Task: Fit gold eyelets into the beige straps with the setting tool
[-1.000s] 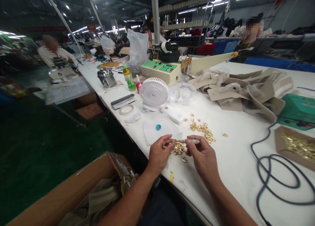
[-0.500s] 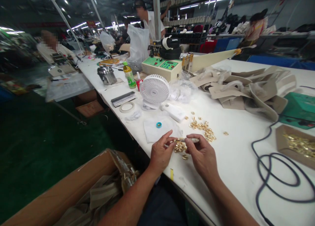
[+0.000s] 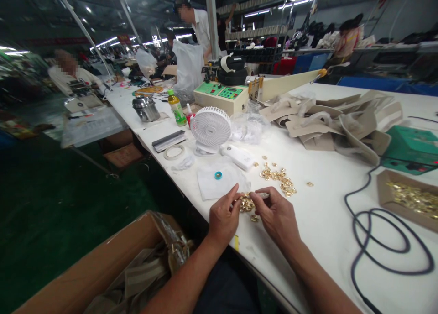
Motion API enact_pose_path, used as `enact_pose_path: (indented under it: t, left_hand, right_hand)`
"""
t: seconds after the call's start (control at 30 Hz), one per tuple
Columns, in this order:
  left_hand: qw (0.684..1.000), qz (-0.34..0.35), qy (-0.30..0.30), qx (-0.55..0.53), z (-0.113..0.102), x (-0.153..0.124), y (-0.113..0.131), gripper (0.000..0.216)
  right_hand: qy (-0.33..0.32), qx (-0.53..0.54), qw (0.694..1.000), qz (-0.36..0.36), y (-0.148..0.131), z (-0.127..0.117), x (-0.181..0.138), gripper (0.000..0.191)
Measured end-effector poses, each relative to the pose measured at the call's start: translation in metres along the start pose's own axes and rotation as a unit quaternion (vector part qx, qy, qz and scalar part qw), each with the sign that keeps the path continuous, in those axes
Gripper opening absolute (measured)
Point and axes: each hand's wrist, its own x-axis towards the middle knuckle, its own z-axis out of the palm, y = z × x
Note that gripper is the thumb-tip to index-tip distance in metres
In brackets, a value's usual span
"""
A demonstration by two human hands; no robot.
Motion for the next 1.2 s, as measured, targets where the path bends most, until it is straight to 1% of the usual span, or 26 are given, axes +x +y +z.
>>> enact_pose_path:
  t: [0.07, 0.13, 0.2, 0.27, 0.33, 0.37, 0.43, 0.5, 0.57, 0.63, 0.7, 0.77, 0.8, 0.87, 0.97, 1.03, 1.1, 1.2]
  left_hand:
    - [1.000, 0.012, 0.001, 0.010, 0.000, 0.000, 0.001, 0.045]
    - [0.999, 0.020, -0.003, 0.026, 0.000, 0.001, 0.002, 0.045]
    - [0.998, 0.024, -0.001, 0.059, -0.001, 0.002, 0.003, 0.045]
    - [0.995, 0.028, 0.005, 0.095, -0.001, 0.004, 0.003, 0.046]
    - [0.992, 0.038, 0.006, 0.119, -0.001, 0.005, 0.003, 0.046]
    - [0.991, 0.046, 0.003, 0.128, -0.001, 0.005, 0.004, 0.045]
    - [0.986, 0.074, -0.010, 0.147, 0.000, 0.006, 0.005, 0.045]
    - [0.981, 0.108, -0.026, 0.161, 0.000, 0.007, 0.007, 0.044]
    - [0.975, 0.137, -0.043, 0.169, 0.000, 0.009, 0.011, 0.042]
    - [0.971, 0.155, -0.061, 0.174, 0.000, 0.013, 0.019, 0.038]
    - [0.965, 0.168, -0.087, 0.183, 0.003, 0.018, 0.029, 0.031]
    - [0.957, 0.175, -0.124, 0.194, 0.013, 0.025, 0.042, 0.025]
    - [0.953, 0.177, -0.144, 0.201, 0.022, 0.029, 0.049, 0.022]
    - [0.943, 0.176, -0.183, 0.216, 0.044, 0.037, 0.062, 0.022]
    - [0.931, 0.162, -0.220, 0.242, 0.081, 0.049, 0.077, 0.022]
    - [0.927, 0.146, -0.234, 0.254, 0.101, 0.057, 0.083, 0.017]
    - [0.926, 0.128, -0.245, 0.258, 0.113, 0.065, 0.085, 0.010]
    - [0.931, 0.104, -0.253, 0.243, 0.120, 0.073, 0.086, 0.008]
  right_hand:
    - [0.013, -0.016, 1.000, 0.022, 0.002, -0.004, 0.004, 0.046]
    - [0.008, 0.004, 1.000, 0.023, 0.002, -0.006, 0.007, 0.046]
    - [-0.021, 0.063, 0.998, 0.008, 0.001, -0.006, 0.007, 0.037]
    - [-0.051, 0.134, 0.990, -0.012, -0.002, -0.006, 0.007, 0.029]
    - [-0.063, 0.190, 0.980, -0.006, -0.006, -0.009, 0.008, 0.027]
    - [-0.056, 0.213, 0.976, 0.006, -0.007, -0.011, 0.008, 0.028]
    - [-0.021, 0.248, 0.968, 0.040, -0.009, -0.019, 0.011, 0.031]
    - [0.037, 0.271, 0.960, 0.066, -0.007, -0.028, 0.015, 0.034]
    - [0.099, 0.304, 0.944, 0.086, -0.002, -0.040, 0.021, 0.035]
    - [0.155, 0.363, 0.913, 0.101, 0.005, -0.052, 0.029, 0.036]
    - [0.206, 0.431, 0.871, 0.112, 0.013, -0.064, 0.037, 0.034]
    - [0.247, 0.481, 0.832, 0.123, 0.019, -0.076, 0.044, 0.033]
    - [0.262, 0.497, 0.817, 0.128, 0.021, -0.081, 0.047, 0.032]
    - [0.277, 0.515, 0.800, 0.136, 0.023, -0.088, 0.050, 0.032]
    - [0.273, 0.525, 0.794, 0.139, 0.021, -0.092, 0.050, 0.033]
    - [0.268, 0.531, 0.791, 0.142, 0.020, -0.093, 0.050, 0.034]
    - [0.265, 0.538, 0.787, 0.145, 0.019, -0.092, 0.050, 0.036]
    - [0.255, 0.548, 0.783, 0.150, 0.019, -0.089, 0.051, 0.036]
